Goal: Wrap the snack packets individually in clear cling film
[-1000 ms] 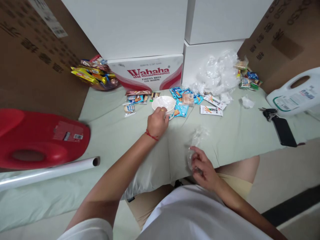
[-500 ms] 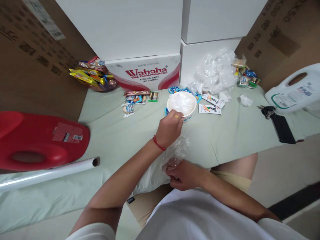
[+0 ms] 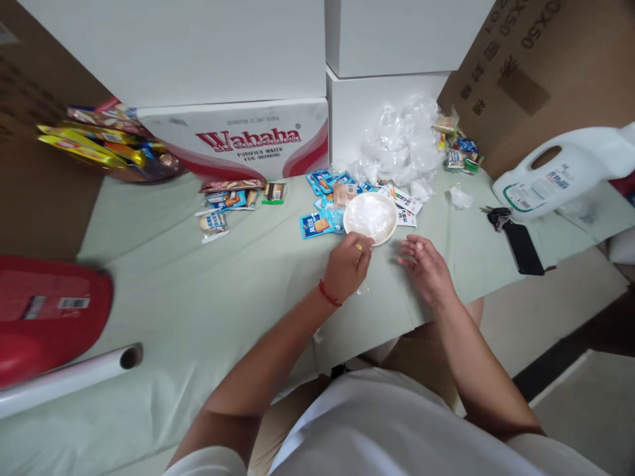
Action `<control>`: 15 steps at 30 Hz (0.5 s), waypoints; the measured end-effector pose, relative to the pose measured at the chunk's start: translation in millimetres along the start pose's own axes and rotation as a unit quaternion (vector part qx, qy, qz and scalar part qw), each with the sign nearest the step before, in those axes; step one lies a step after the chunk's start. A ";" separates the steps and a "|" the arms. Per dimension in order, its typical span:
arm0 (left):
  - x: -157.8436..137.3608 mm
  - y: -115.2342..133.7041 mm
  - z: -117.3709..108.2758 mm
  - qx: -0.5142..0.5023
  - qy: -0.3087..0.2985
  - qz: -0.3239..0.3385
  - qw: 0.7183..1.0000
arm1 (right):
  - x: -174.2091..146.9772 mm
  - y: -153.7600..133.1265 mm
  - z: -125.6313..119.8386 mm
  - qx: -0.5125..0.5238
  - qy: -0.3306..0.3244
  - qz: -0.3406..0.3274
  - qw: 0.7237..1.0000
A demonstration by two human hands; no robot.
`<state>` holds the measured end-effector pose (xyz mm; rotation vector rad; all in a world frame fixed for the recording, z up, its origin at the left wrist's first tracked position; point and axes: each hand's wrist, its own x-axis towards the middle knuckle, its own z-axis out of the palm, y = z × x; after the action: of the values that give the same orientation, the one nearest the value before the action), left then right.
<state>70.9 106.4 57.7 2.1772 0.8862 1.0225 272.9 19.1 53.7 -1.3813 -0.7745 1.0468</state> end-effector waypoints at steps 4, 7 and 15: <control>-5.3 20.8 -2.3 -0.050 -0.087 0.094 0.990 | 16.5 8.0 0.2 0.108 -0.122 0.041 0.986; -9.7 22.4 -3.2 -0.066 -0.111 0.127 0.983 | 13.6 13.3 5.5 0.135 -0.163 0.059 0.976; -13.7 10.0 -11.7 -0.074 -0.130 0.110 0.983 | 29.0 7.8 13.6 0.117 -0.164 0.087 0.976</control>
<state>57.9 92.3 65.3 2.2502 0.4443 0.8458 270.4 50.2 42.9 -1.1013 -0.7473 1.4803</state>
